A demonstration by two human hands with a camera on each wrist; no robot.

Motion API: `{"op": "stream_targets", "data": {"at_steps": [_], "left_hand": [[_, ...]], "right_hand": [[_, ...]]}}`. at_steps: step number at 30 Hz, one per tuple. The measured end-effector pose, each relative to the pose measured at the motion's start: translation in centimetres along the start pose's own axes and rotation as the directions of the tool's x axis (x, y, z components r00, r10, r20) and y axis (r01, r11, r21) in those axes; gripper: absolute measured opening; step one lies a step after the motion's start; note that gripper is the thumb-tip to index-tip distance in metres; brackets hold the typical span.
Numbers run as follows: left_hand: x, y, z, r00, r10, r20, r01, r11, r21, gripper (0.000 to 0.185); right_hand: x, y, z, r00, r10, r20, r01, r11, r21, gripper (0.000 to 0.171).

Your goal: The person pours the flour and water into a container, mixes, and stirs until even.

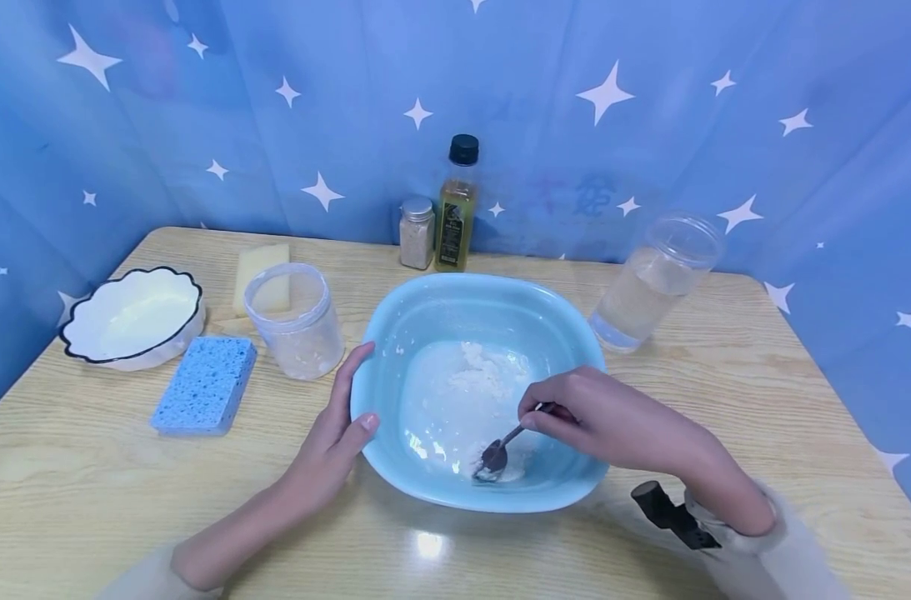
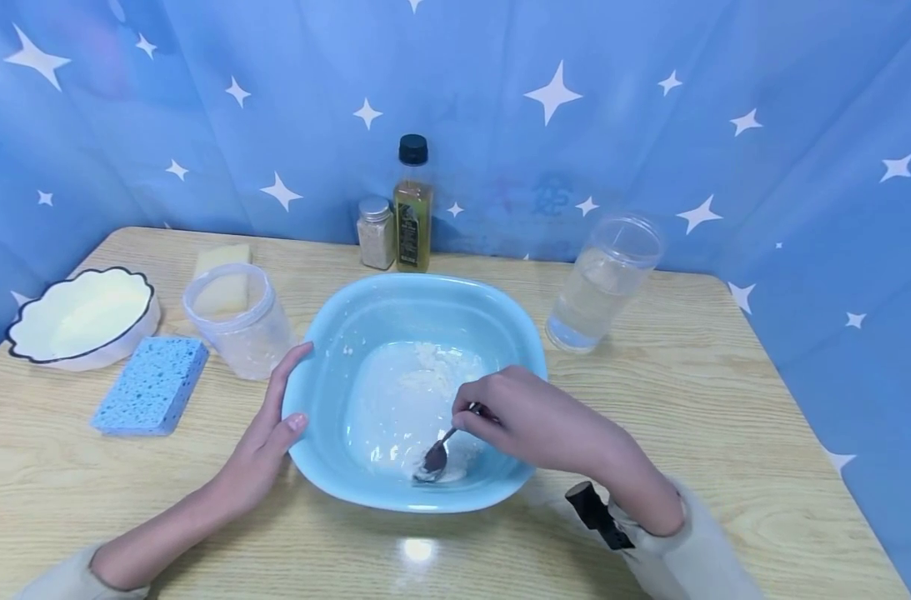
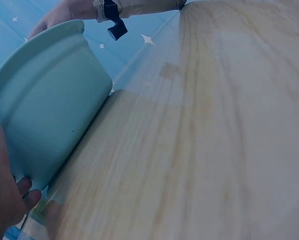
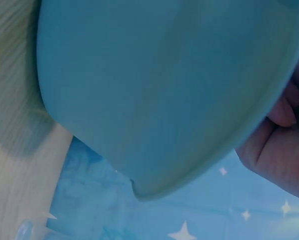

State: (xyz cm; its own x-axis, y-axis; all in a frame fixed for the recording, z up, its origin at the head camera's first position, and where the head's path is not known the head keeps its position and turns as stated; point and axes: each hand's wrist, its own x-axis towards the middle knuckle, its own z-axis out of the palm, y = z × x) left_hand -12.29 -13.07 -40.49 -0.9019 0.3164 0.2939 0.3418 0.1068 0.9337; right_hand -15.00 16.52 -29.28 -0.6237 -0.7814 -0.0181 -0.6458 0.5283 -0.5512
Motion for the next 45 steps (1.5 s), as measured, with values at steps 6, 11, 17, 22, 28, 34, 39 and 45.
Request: {"op": "stream_targets", "data": {"at_steps": [6,11,17,22,28,34,39,45], "left_hand": [[0.0,0.1,0.0,1.0,-0.001,-0.003,0.001,1.0,-0.008,0.063],[-0.1,0.1,0.0,1.0,-0.003,-0.002,0.003,1.0,-0.013,0.063],[0.0,0.0,0.1,1.0,-0.001,-0.005,0.001,1.0,0.003,0.063],[0.0,0.0,0.1,1.0,-0.005,-0.002,0.005,1.0,0.007,0.062],[0.0,-0.1,0.1,1.0,0.0,-0.011,0.0,1.0,0.01,0.063],[-0.1,-0.1,0.0,1.0,-0.003,-0.009,0.003,1.0,0.015,0.063],[0.0,-0.1,0.0,1.0,-0.008,-0.004,0.008,1.0,0.01,0.063],[0.0,-0.1,0.0,1.0,-0.003,-0.004,0.002,1.0,-0.006,0.063]], "right_hand": [[0.5,0.1,0.8,0.999,-0.014,-0.038,0.012,0.999,-0.041,0.012],[0.8,0.3,1.3,0.996,-0.044,-0.077,0.038,0.997,-0.072,0.01],[1.1,0.3,1.8,0.991,-0.057,-0.12,0.048,0.996,-0.079,0.009],[1.4,0.3,2.2,0.988,-0.051,-0.143,0.041,0.997,-0.071,0.009],[2.0,0.8,2.6,0.974,-0.022,-0.223,-0.001,0.995,-0.1,0.012],[2.2,1.5,2.3,0.945,0.062,-0.32,-0.116,0.981,-0.153,0.011],[1.7,1.9,1.3,0.934,0.094,-0.346,-0.177,0.96,-0.218,0.008],[0.6,2.1,-0.4,0.957,0.086,-0.278,-0.16,0.953,-0.258,0.009]]}}
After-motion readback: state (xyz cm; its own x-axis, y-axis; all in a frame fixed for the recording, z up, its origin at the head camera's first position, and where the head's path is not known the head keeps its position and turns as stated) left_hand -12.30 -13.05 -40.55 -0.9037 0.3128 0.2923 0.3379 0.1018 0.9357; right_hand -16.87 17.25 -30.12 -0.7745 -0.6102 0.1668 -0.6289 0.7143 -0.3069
